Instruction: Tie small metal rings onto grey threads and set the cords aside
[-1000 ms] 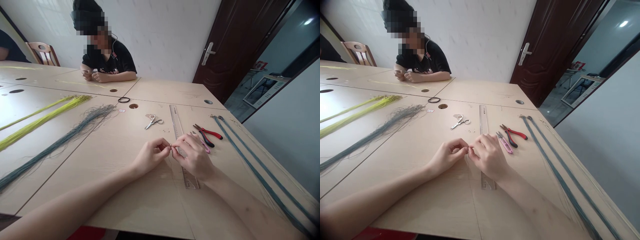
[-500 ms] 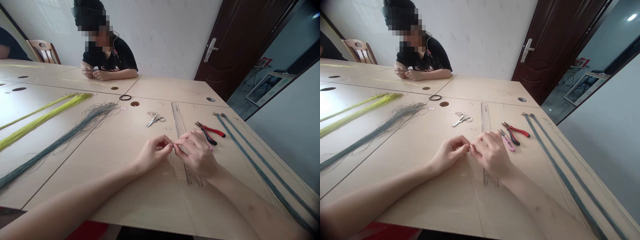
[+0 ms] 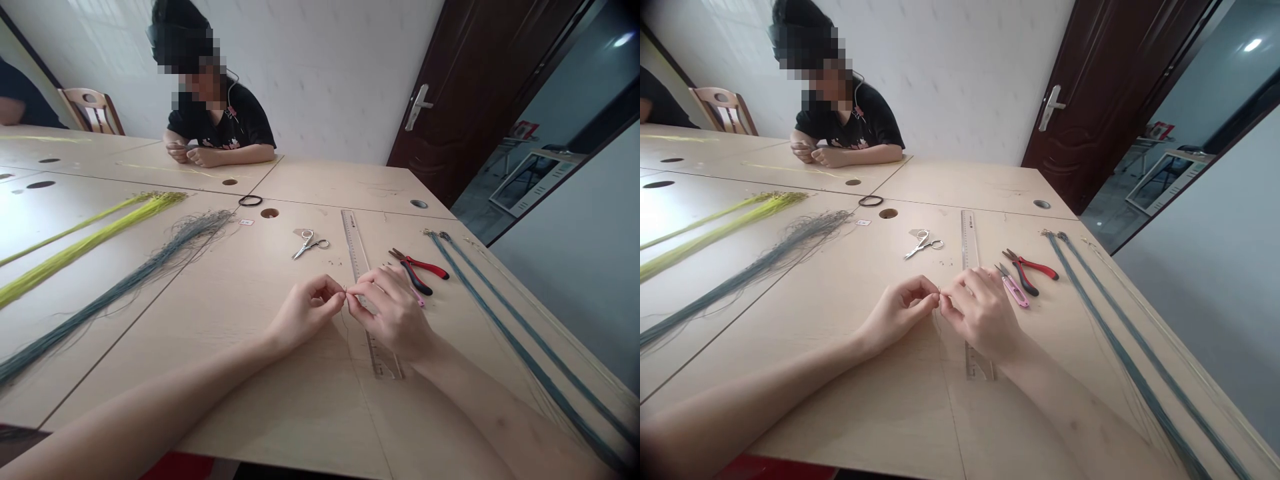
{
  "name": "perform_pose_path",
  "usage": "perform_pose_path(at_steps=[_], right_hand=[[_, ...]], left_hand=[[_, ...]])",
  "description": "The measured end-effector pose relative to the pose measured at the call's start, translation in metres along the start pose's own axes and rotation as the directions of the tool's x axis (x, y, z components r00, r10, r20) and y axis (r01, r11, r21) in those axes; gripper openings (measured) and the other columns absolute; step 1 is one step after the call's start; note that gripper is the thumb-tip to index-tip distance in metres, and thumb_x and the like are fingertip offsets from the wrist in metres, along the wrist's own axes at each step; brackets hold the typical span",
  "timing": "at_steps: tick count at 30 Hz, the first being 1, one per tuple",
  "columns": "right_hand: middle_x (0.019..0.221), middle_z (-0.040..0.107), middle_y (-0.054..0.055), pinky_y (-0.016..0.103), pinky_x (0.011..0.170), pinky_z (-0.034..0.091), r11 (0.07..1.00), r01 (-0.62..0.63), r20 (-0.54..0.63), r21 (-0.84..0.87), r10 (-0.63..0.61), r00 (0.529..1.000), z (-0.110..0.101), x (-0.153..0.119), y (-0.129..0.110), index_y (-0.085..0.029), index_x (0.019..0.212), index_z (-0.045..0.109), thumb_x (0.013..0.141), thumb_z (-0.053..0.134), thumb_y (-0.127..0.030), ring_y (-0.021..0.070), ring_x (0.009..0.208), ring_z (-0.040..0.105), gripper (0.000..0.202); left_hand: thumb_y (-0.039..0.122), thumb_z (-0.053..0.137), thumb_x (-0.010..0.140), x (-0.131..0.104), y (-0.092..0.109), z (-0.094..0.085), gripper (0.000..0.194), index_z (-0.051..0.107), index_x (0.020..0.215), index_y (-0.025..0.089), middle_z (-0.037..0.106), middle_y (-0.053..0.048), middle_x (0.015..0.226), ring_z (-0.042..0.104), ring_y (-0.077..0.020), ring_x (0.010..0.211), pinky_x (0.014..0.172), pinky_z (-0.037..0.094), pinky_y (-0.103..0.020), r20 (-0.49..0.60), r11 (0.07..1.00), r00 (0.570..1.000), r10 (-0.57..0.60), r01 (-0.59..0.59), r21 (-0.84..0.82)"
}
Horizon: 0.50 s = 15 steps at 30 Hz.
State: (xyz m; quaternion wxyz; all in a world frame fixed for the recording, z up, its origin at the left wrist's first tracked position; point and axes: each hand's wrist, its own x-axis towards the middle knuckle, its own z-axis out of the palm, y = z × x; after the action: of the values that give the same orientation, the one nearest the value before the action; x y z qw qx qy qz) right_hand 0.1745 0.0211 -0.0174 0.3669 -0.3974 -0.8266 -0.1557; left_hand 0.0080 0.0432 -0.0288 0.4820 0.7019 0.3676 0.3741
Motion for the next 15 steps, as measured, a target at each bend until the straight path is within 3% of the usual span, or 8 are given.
perform_pose_path(at_steps=[15], right_hand=[[0.07, 0.055, 0.001, 0.033, 0.075, 0.035, 0.995, 0.053, 0.016, -0.087, -0.052, 0.999, 0.0018, -0.0014, 0.0002, -0.018, 0.07, 0.054, 0.081, 0.053, -0.013, 0.0134, 0.067, 0.047, 0.012]], left_hand=[[0.02, 0.05, 0.081, -0.001, 0.0023, 0.0021, 0.014, 0.056, 0.07, 0.014, 0.056, 0.002, 0.064, 0.046, -0.009, 0.059, 0.054, 0.036, -0.019, 0.004, 0.999, 1.0, -0.008, 0.008, 0.049]])
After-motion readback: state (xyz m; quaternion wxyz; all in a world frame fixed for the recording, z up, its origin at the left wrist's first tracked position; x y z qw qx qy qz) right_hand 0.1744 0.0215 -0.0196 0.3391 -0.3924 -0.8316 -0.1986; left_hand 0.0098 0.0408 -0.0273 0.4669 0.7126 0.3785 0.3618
